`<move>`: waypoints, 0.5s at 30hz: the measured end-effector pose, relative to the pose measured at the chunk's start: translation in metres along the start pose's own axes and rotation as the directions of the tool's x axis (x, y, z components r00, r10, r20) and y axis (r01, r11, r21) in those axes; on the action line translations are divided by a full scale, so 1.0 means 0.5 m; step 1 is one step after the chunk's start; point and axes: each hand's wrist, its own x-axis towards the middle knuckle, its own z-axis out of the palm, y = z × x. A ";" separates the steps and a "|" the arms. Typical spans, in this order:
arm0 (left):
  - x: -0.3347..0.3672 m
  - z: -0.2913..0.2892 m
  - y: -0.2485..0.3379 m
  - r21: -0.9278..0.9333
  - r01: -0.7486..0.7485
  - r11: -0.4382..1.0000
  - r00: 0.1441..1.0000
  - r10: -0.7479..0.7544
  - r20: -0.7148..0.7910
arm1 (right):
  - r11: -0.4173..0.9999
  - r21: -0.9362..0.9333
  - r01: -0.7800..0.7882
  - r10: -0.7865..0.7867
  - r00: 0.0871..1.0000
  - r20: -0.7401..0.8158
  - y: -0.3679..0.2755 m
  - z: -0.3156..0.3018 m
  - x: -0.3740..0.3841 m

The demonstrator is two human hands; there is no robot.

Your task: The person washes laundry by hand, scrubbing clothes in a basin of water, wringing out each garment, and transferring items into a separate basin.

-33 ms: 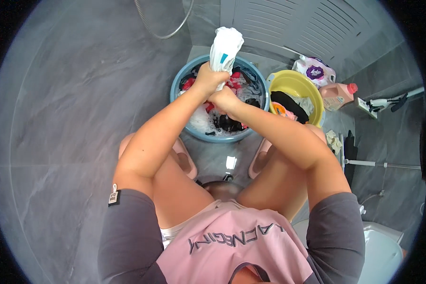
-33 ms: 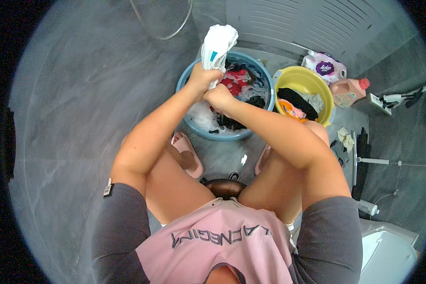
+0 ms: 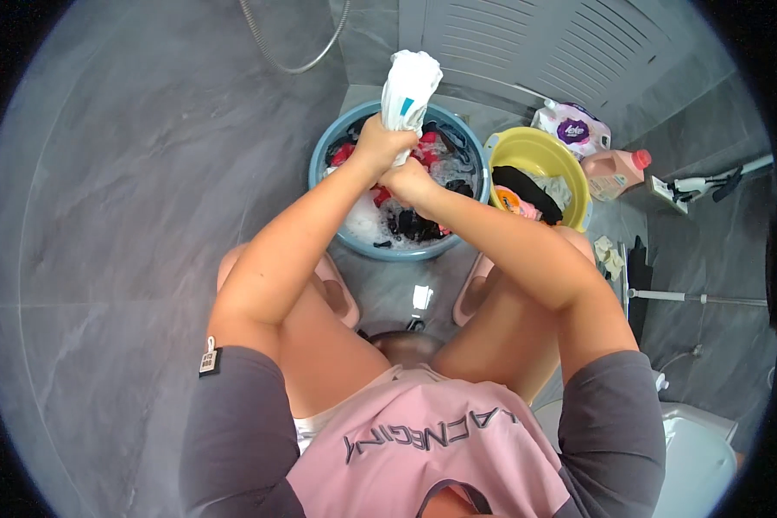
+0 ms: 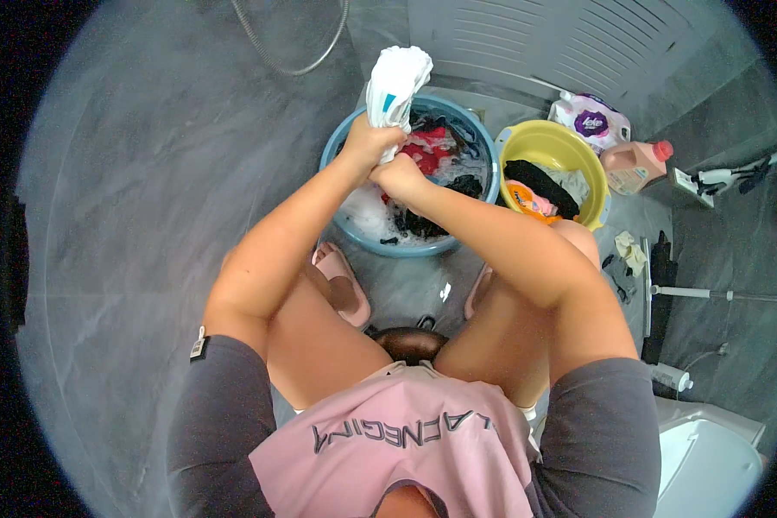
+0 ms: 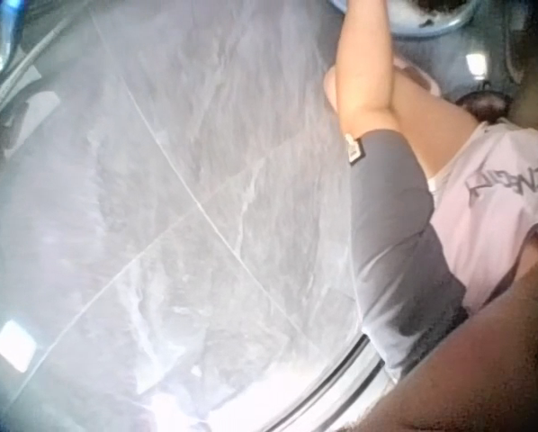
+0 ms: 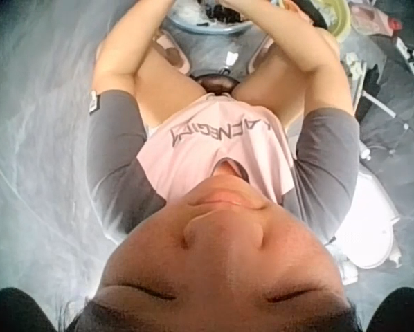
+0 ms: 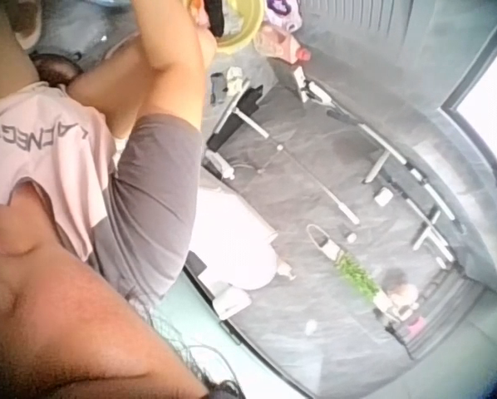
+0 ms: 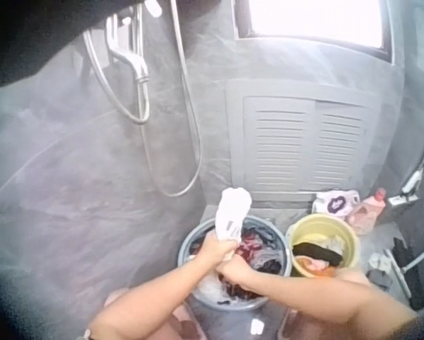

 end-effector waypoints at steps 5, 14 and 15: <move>0.031 0.006 -0.016 0.116 0.006 0.993 0.997 0.003 -0.073 | 0.992 -0.125 0.000 0.033 0.965 0.261 -0.004 -0.085 0.048; 0.064 0.066 -0.023 0.700 -0.098 0.707 0.995 0.071 0.068 | 0.809 0.557 0.190 -0.139 0.981 -0.132 -0.055 -0.340 0.102; 0.062 0.069 -0.020 0.809 -0.170 0.563 0.985 0.084 0.148 | 0.826 0.524 0.206 -0.081 0.964 -0.252 -0.087 -0.351 0.091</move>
